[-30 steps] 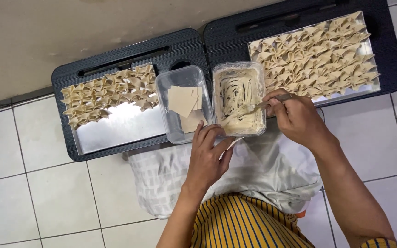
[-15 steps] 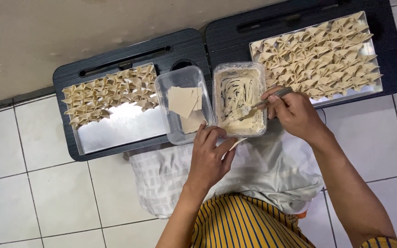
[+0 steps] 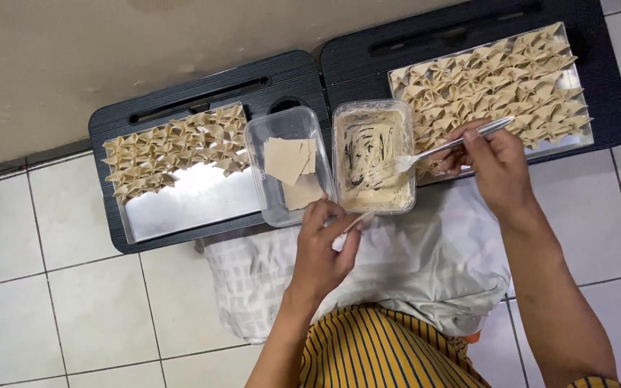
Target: Preparing dumplings by applying filling to wrappers and folding them into decorative flower shapes.
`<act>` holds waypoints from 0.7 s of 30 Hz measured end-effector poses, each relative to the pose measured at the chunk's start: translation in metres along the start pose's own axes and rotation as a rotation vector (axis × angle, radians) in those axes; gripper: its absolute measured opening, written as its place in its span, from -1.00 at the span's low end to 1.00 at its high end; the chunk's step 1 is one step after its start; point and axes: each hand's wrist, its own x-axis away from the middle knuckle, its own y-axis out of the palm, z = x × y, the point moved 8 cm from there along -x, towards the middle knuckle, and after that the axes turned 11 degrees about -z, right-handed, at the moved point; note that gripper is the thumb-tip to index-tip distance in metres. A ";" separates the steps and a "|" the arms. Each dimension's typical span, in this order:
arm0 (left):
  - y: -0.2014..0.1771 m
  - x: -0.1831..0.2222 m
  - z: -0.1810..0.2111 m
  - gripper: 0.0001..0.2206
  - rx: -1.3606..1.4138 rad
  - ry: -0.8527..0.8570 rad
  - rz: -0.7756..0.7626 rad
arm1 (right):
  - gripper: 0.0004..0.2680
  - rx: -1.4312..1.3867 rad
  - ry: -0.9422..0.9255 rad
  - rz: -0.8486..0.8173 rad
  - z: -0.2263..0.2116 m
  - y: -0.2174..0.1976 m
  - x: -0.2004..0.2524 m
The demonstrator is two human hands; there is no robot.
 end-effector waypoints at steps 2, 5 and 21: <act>-0.010 -0.003 0.008 -0.88 0.082 -0.096 0.008 | -0.87 -0.074 0.027 0.005 -0.011 0.000 0.004; -0.015 -0.001 0.000 -0.84 0.277 -0.244 0.042 | -0.91 -0.163 0.036 0.011 -0.021 0.000 0.008; -0.007 -0.004 -0.023 -0.75 0.853 -0.385 0.050 | -0.92 -0.375 -0.037 -0.024 -0.064 0.025 0.024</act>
